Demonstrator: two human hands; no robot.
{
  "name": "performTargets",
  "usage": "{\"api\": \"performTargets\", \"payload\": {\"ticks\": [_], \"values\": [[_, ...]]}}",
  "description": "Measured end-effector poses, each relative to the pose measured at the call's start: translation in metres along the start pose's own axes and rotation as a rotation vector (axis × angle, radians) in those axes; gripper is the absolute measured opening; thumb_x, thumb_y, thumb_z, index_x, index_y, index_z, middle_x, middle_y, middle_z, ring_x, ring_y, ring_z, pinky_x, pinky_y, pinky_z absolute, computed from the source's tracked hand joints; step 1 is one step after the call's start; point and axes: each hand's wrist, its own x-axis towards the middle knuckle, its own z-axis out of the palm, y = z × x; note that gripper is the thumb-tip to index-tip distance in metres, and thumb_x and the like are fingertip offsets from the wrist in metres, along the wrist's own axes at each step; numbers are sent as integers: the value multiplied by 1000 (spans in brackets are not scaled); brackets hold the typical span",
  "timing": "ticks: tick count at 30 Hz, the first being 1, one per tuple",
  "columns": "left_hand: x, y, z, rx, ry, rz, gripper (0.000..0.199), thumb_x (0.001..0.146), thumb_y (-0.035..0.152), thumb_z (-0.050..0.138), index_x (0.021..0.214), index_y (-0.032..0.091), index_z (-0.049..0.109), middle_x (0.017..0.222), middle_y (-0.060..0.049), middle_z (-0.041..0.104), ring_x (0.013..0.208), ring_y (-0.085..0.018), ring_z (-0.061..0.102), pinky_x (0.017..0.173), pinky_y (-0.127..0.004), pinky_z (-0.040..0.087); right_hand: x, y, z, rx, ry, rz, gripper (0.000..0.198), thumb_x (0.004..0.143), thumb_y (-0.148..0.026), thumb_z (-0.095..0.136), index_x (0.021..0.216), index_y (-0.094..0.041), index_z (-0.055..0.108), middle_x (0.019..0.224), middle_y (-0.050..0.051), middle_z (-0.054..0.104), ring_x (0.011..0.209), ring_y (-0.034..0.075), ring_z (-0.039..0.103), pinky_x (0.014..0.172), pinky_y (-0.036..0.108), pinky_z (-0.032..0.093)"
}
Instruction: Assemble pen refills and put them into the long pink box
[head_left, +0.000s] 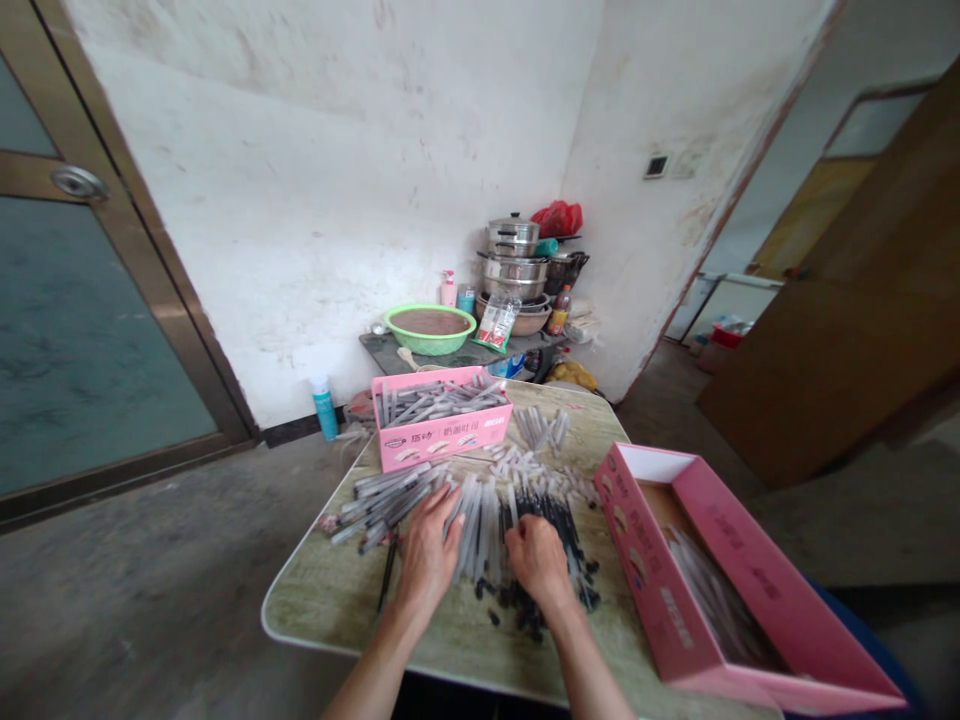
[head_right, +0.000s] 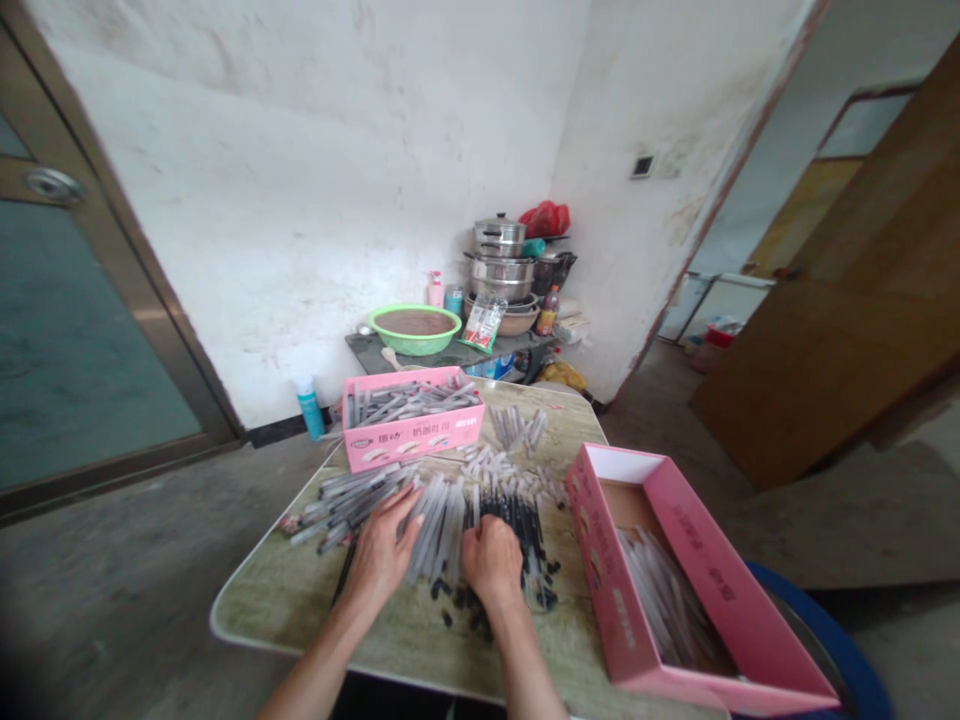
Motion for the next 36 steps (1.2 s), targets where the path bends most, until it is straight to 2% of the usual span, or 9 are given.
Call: {"api": "performTargets", "payload": {"ticks": [6,11,15,18,22,26,29,32,36], "values": [[11,13,3,-98,14,-27,39,86,21,48,123,21,60,123,-9,63,115,-25,55,101,-41,42,-3,5,-5,168,7,-18,29,88,-23,41,71,-17,63,61,7,68,57,16,64,53,20,37],[14,21,6,-170,13,-25,38,87,21,48,122,23,61,124,-8,62,117,-24,55,102,-40,41,-7,4,-5,311,32,3,30,88,-22,38,69,-18,60,61,7,67,59,16,63,54,21,37],[16,21,9,-241,12,-43,37,85,22,50,120,22,62,123,-8,63,116,-25,55,103,-40,40,-11,6,-5,472,-11,7,29,88,-27,38,69,-18,58,56,6,65,52,15,61,49,21,37],[17,24,10,-372,-3,-119,35,85,28,53,117,22,65,119,-9,65,111,-25,58,98,-39,44,-16,6,-4,616,-76,-14,31,89,-34,34,72,-18,55,55,4,64,44,14,59,44,20,37],[21,34,9,-774,-151,-382,43,82,44,58,114,16,66,106,-13,70,90,-26,66,74,-35,54,-28,8,-4,818,-251,-42,39,90,-46,30,82,-17,53,57,4,66,35,14,56,31,19,31],[21,47,4,-1143,-338,-502,45,82,46,59,110,12,67,95,-14,72,86,-25,67,70,-31,52,-41,14,-8,1307,-514,-39,34,87,-45,46,86,-12,58,50,2,63,27,9,44,26,17,26],[18,55,1,-1237,-366,-535,40,79,44,64,100,10,70,88,-14,72,82,-24,68,69,-29,51,-50,16,-7,1553,-587,-29,37,89,-44,49,90,-9,62,44,2,60,23,5,34,26,15,21],[15,63,-1,-1293,-362,-562,36,77,41,67,96,11,70,91,-14,72,81,-23,68,70,-29,51,-59,13,-4,1705,-587,6,36,90,-44,50,87,-11,64,35,-5,47,22,4,25,25,16,20],[11,69,-3,-1306,-371,-578,35,78,42,66,94,11,69,85,-13,72,72,-21,67,57,-25,50,-67,6,-1,1789,-593,36,31,85,-46,57,79,-15,61,35,-12,31,25,3,17,26,15,17]]}}
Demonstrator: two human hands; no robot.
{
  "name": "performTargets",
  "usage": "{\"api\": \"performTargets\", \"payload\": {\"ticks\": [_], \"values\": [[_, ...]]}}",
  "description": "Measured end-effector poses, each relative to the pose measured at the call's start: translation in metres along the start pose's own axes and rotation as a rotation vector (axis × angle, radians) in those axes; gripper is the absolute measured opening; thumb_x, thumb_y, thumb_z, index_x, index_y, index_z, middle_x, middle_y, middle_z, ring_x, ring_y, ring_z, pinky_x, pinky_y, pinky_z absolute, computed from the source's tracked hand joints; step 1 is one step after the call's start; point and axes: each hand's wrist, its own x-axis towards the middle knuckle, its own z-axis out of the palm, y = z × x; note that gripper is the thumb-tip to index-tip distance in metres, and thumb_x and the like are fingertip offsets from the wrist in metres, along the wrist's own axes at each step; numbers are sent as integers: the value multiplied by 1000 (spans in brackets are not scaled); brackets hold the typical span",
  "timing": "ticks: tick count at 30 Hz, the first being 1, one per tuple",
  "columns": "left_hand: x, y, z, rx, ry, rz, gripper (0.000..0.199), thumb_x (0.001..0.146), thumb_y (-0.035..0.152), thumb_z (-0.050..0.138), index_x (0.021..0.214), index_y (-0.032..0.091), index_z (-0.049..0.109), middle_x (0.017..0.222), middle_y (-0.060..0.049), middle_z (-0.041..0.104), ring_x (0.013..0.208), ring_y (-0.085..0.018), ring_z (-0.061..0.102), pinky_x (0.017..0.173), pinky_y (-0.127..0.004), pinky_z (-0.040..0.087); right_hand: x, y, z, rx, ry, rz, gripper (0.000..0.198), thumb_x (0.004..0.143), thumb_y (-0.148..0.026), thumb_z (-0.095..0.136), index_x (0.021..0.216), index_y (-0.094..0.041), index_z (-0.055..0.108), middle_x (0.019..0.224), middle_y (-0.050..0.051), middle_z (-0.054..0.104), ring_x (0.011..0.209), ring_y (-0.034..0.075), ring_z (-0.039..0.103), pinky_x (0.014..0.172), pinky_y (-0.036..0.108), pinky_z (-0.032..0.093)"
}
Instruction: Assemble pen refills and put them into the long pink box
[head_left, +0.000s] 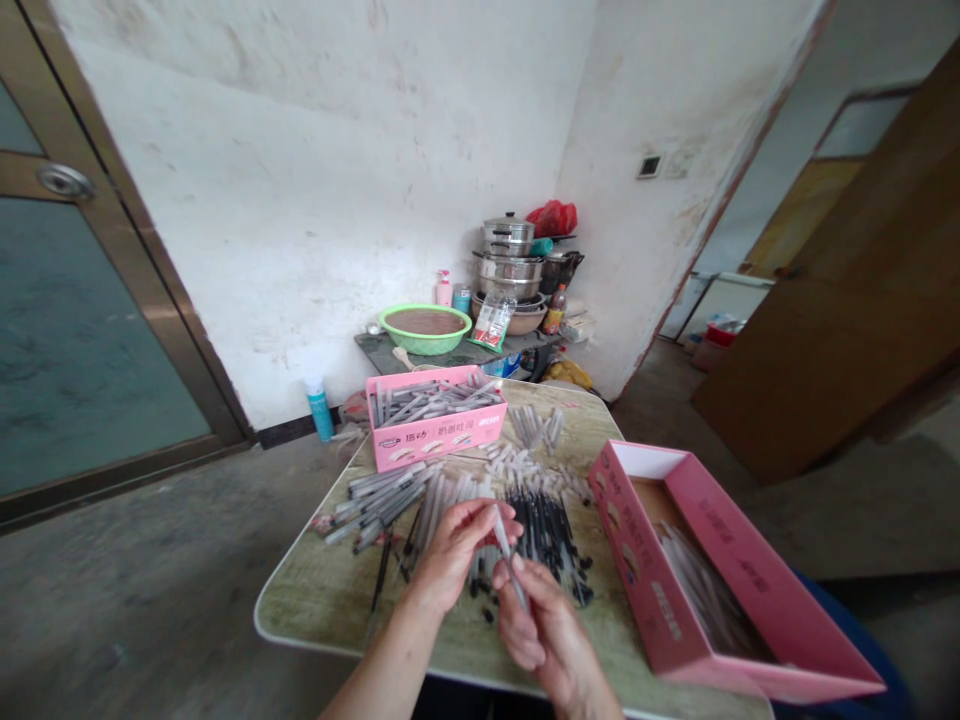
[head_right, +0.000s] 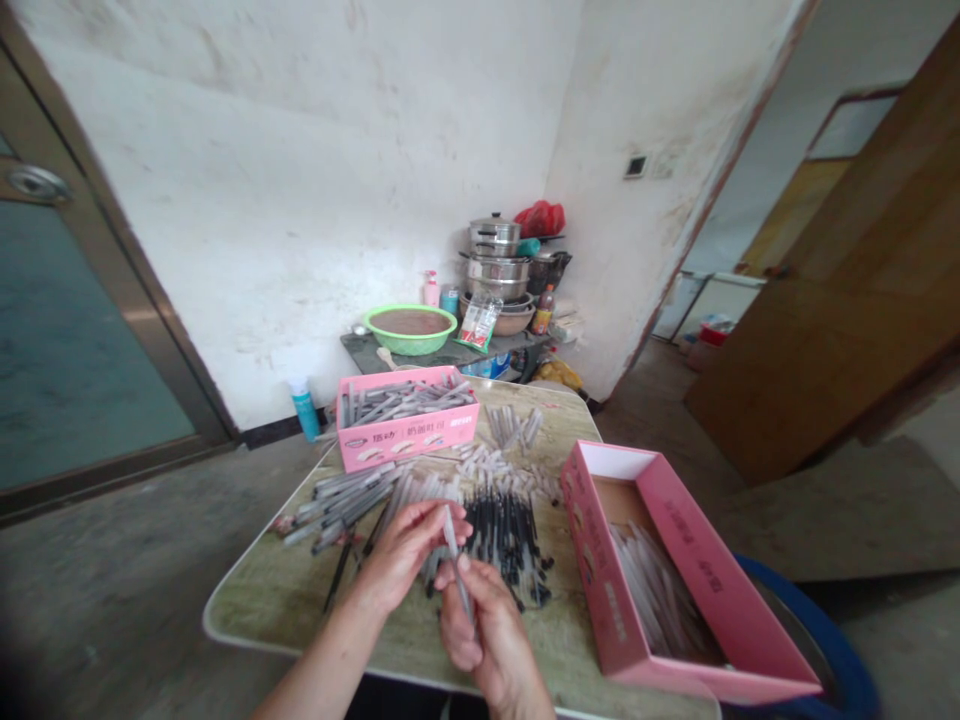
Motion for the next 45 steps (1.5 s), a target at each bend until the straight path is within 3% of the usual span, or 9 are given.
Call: {"api": "performTargets", "payload": {"ticks": [4,11,19,23,28,33,39,42,45], "values": [[-1,-1,2,42,98,54,34,78,42,65,87,10,68,76,-12,72,66,-19,66,56,-24,48,0,0,4,-274,73,-96,37,88,-51,49,74,-18,56,37,-13,24,30,4,13,31,17,14],[-5,-8,9,11,243,147,30,77,39,67,83,10,69,73,-9,72,70,-20,67,70,-28,49,-2,0,5,-1262,437,-562,38,90,-48,45,73,-16,59,55,0,48,48,11,42,49,23,28],[-10,12,10,-58,88,5,31,75,41,69,83,10,67,70,-10,70,63,-18,65,49,-21,44,-11,-8,23,-272,91,-32,44,89,-57,43,92,-15,58,41,-9,39,27,6,22,29,18,21],[-9,8,13,-54,102,27,30,75,40,69,80,10,68,68,-9,70,64,-18,65,57,-23,47,-14,-10,18,-344,91,-83,39,89,-54,45,79,-18,57,37,-13,24,30,5,14,31,17,18],[14,13,-14,-143,362,274,29,70,40,73,78,13,68,68,-4,69,65,-15,64,66,-25,49,-22,4,1,-1201,349,-488,33,89,-46,49,79,-17,64,53,0,53,47,12,49,48,21,33],[35,14,-31,144,384,276,35,76,44,65,90,12,69,69,-5,70,52,-12,57,46,-20,39,-41,-21,-14,-1470,598,-548,46,93,-50,37,91,-16,66,56,5,63,46,16,57,48,23,36],[68,-16,-29,382,330,180,29,73,37,62,90,14,70,66,-3,69,50,-15,59,43,-22,42,-68,-133,-62,-1941,1265,-304,51,86,-56,37,100,-19,69,65,15,70,50,26,62,45,30,36],[89,-28,-29,386,328,184,16,69,28,63,78,16,69,58,-1,65,47,-15,58,43,-23,42,-76,-161,-87,-2008,1270,-42,45,86,-49,39,96,-20,72,71,17,71,56,29,64,46,33,39],[108,-36,-27,374,312,190,6,67,22,64,70,17,66,57,0,65,52,-17,62,50,-28,49,-76,-158,-90,-2021,1284,-151,47,85,-45,39,106,-14,68,93,20,70,77,34,66,56,38,46]]}}
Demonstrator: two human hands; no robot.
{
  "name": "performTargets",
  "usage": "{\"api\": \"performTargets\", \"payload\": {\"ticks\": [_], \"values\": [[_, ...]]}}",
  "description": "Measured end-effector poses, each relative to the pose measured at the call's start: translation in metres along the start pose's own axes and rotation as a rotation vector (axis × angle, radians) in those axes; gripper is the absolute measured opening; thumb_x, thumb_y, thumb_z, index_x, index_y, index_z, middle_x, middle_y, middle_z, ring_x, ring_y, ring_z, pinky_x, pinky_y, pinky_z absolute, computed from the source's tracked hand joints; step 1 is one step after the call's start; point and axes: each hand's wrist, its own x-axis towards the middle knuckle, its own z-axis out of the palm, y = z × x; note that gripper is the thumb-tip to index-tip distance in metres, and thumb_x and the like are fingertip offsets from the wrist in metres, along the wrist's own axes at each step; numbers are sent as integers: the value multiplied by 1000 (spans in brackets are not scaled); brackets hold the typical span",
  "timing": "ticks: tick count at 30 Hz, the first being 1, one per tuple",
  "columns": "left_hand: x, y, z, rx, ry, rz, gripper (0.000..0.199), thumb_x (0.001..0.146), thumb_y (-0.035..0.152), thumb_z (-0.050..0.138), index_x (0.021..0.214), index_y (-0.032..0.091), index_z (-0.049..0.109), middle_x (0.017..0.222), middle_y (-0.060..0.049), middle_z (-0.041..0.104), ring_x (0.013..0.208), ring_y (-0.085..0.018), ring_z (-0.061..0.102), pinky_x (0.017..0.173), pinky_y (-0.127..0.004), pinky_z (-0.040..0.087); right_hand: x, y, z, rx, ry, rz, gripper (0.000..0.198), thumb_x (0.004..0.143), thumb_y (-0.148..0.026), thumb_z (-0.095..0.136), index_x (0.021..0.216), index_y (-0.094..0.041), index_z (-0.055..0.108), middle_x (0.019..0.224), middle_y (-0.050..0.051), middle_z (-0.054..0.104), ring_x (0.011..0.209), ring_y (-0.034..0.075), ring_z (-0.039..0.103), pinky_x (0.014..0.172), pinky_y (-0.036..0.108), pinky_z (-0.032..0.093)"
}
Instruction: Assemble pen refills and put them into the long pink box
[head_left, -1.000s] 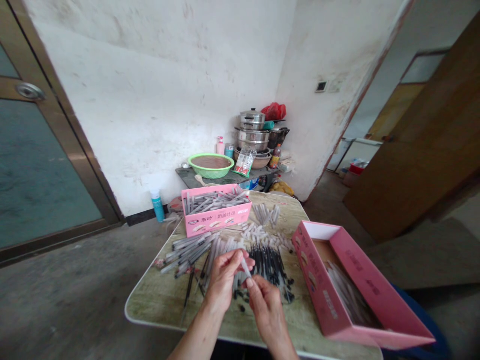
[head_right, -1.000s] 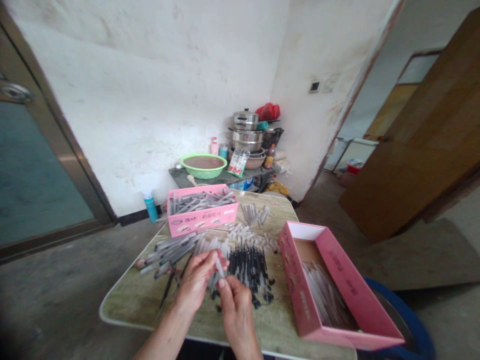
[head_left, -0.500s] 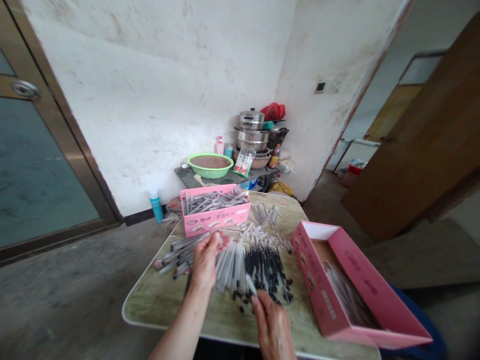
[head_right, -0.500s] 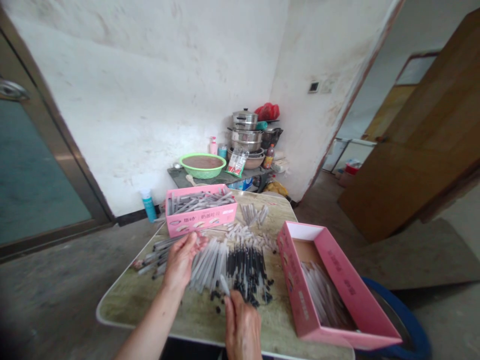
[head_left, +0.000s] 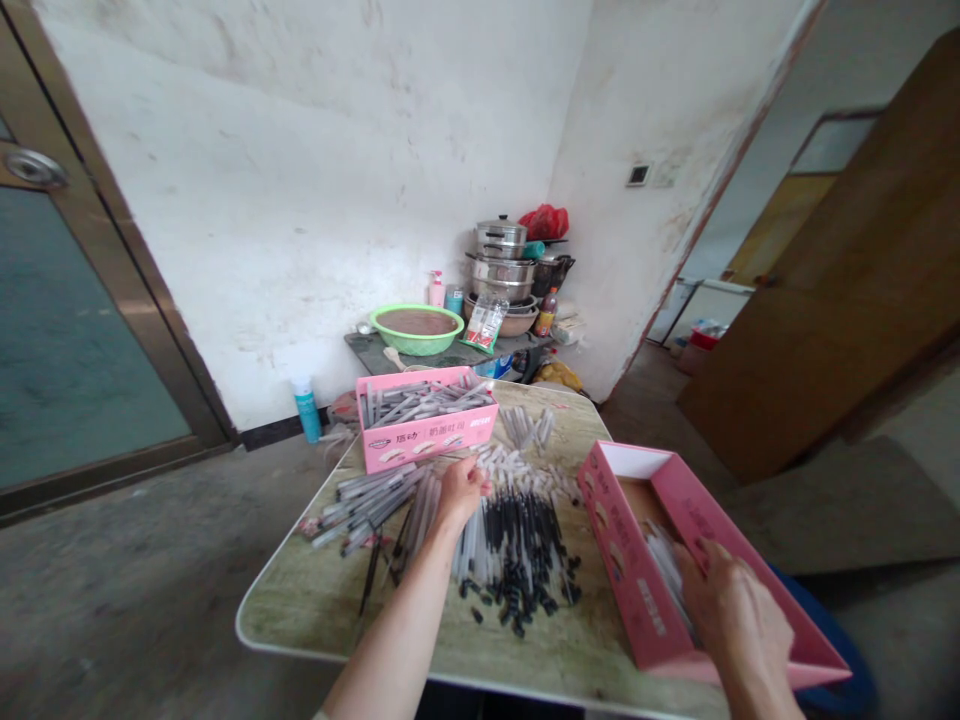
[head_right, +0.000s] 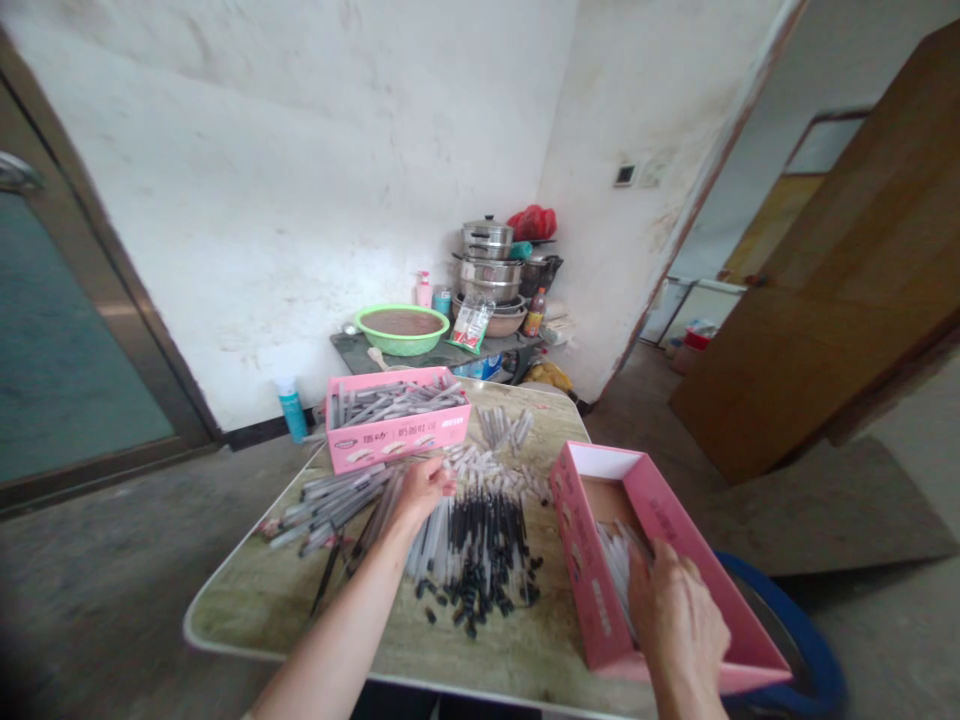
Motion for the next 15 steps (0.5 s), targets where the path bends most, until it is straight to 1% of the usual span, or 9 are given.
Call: {"api": "performTargets", "payload": {"ticks": [2,3,4,5,7,8,10,12,15], "values": [[5,-2,5,-19,8,13,9,67,20,65,75,18,67,64,-3,68,62,-20,66,60,-33,53,-11,-12,-1,106,156,-45,47,86,-44,38,109,-14,65,106,19,68,88,32,65,64,38,48],[6,-2,6,-29,18,24,14,67,20,65,80,18,67,70,-5,70,68,-21,67,66,-35,54,-18,-22,-1,190,200,-75,45,86,-44,38,108,-15,65,106,16,68,88,30,66,66,37,48],[5,-2,5,-38,32,37,19,68,21,64,87,18,68,78,-7,71,75,-22,68,71,-36,54,-25,-33,-1,281,197,-97,43,86,-45,40,105,-16,66,101,14,70,84,28,67,66,34,48],[2,-1,3,-46,43,49,25,70,22,64,95,17,67,86,-9,72,81,-24,68,76,-37,54,-33,-45,0,372,152,-122,41,86,-46,41,102,-17,66,94,12,72,78,26,68,65,32,48],[-8,2,-5,-67,69,93,36,74,27,62,109,16,64,100,-13,70,91,-25,67,83,-39,52,-48,-73,7,511,-19,-198,37,87,-46,44,97,-19,67,81,9,73,69,23,68,61,28,46],[-16,4,-10,-77,88,125,40,76,29,60,114,16,62,105,-13,69,94,-25,66,86,-40,52,-56,-88,13,554,-115,-260,35,88,-43,43,97,-19,67,82,9,73,70,23,69,62,27,46],[-33,7,-21,-85,138,193,42,81,34,56,119,16,59,109,-12,68,95,-25,66,89,-39,51,-70,-119,28,511,-261,-359,29,89,-38,45,96,-19,66,82,8,73,73,23,69,62,26,45],[-51,9,-30,-73,177,234,41,84,37,53,120,17,58,109,-12,68,93,-24,67,89,-38,51,-81,-147,45,401,-361,-409,23,89,-32,47,97,-20,65,80,7,73,78,22,69,63,24,43],[-73,12,-38,-29,197,253,40,85,38,53,119,18,59,110,-11,68,93,-23,67,87,-36,52,-89,-181,65,308,-413,-430,19,89,-29,48,95,-19,64,80,9,73,81,22,70,65,23,43]]}}
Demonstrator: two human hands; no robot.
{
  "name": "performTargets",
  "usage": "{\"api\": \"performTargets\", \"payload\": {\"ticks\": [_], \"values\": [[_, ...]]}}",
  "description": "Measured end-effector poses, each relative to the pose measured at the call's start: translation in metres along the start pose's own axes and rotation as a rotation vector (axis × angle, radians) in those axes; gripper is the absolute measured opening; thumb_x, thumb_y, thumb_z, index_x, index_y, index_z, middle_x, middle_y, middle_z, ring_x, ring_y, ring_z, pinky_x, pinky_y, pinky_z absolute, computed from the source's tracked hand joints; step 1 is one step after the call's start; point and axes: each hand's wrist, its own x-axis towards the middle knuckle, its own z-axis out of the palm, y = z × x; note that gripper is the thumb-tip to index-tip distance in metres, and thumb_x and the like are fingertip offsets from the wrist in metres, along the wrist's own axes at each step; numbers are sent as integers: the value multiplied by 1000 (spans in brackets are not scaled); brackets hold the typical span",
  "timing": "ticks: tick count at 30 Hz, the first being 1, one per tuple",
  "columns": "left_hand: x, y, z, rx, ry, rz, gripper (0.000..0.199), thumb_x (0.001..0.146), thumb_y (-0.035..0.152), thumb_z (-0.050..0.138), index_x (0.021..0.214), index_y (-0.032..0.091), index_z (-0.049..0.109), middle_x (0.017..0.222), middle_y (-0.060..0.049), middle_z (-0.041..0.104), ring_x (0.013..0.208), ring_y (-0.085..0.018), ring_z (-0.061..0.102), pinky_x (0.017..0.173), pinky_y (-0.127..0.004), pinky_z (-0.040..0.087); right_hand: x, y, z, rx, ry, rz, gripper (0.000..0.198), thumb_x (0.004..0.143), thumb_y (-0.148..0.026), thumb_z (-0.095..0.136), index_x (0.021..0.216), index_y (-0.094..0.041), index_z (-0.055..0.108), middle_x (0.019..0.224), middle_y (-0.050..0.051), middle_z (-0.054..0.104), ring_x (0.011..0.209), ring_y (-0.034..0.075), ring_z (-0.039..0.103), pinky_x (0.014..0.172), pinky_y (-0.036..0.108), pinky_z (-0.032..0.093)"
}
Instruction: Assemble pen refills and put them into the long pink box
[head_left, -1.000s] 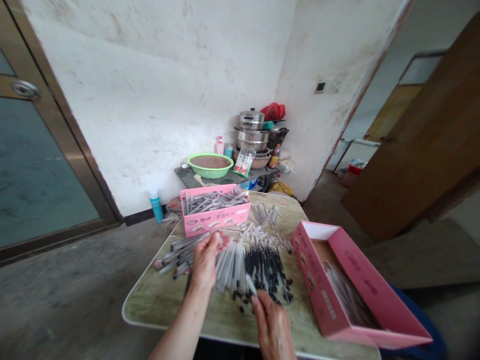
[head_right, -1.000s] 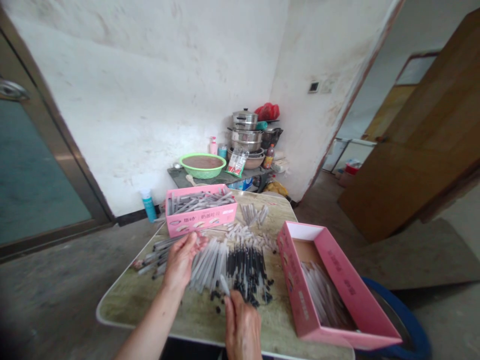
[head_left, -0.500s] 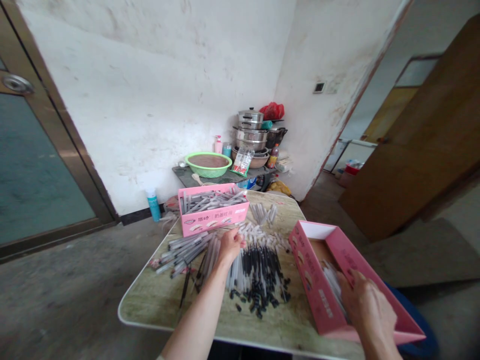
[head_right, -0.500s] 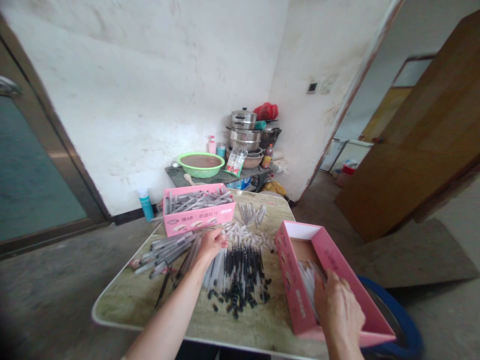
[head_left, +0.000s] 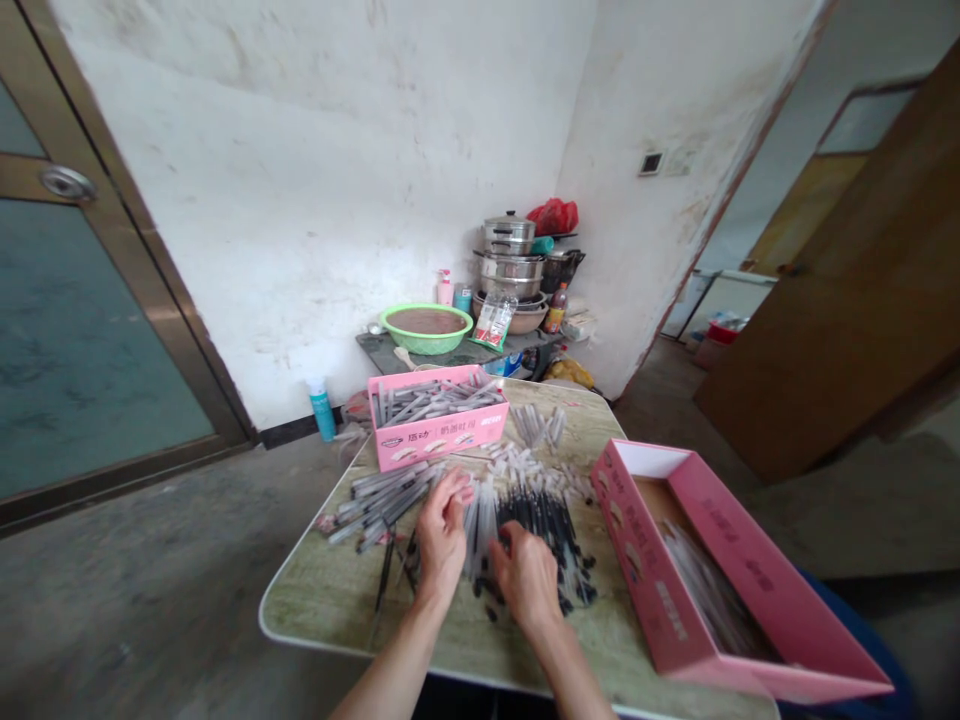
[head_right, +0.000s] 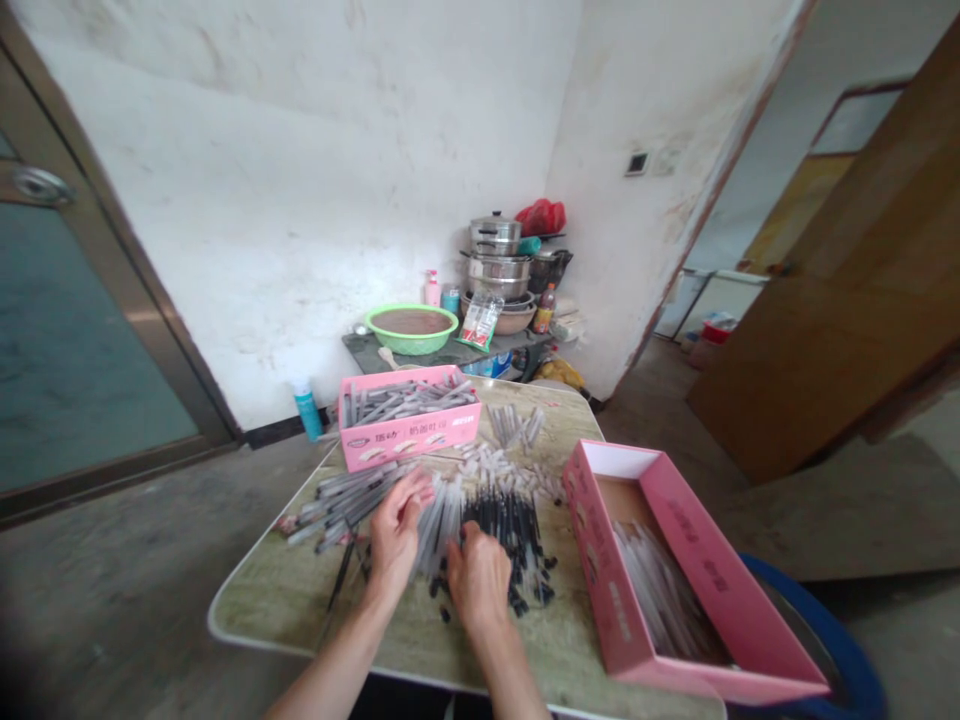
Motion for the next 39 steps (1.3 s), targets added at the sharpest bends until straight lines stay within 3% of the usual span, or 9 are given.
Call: {"api": "performTargets", "payload": {"ticks": [7,18,23,28,32,34,39], "values": [[-8,7,-13,20,58,1,40,82,41,58,115,20,63,109,-11,69,92,-25,67,85,-35,52,23,-22,15,-62,-24,36,29,89,-31,49,106,-10,60,90,17,71,88,28,68,71,32,48],[-4,8,-14,12,69,13,40,83,43,57,114,19,63,109,-12,69,91,-24,67,85,-36,52,41,-21,18,86,-74,159,22,79,-27,52,81,-12,67,89,20,71,90,30,68,73,34,48],[-2,9,-10,-10,17,-16,39,81,42,60,113,20,64,110,-11,68,91,-24,67,86,-35,52,36,-6,5,338,-39,131,22,81,-30,47,71,-16,61,78,14,71,81,25,68,64,28,47],[-1,19,-2,-113,-72,-172,44,79,42,63,115,17,63,113,-13,66,102,-26,64,87,-36,52,2,4,-15,660,-112,83,34,90,-43,31,76,-19,50,54,2,63,41,16,60,36,21,39],[-5,26,4,-234,-204,-329,47,80,45,62,115,14,63,117,-17,64,110,-29,60,90,-39,50,-28,10,-20,1212,-265,116,36,86,-54,43,77,-19,46,48,-2,59,31,12,53,27,16,33],[-5,20,8,-236,-247,-336,49,78,44,65,116,14,62,116,-17,65,111,-29,59,94,-41,47,-34,13,-16,1437,-310,161,36,82,-53,54,76,-18,46,46,-3,59,29,11,51,25,15,32],[8,-19,21,-130,-211,-229,47,73,31,68,116,15,62,118,-15,65,111,-27,59,98,-42,43,-26,20,4,1510,-205,247,36,78,-49,63,74,-18,46,47,-2,61,32,13,55,26,16,38]]}}
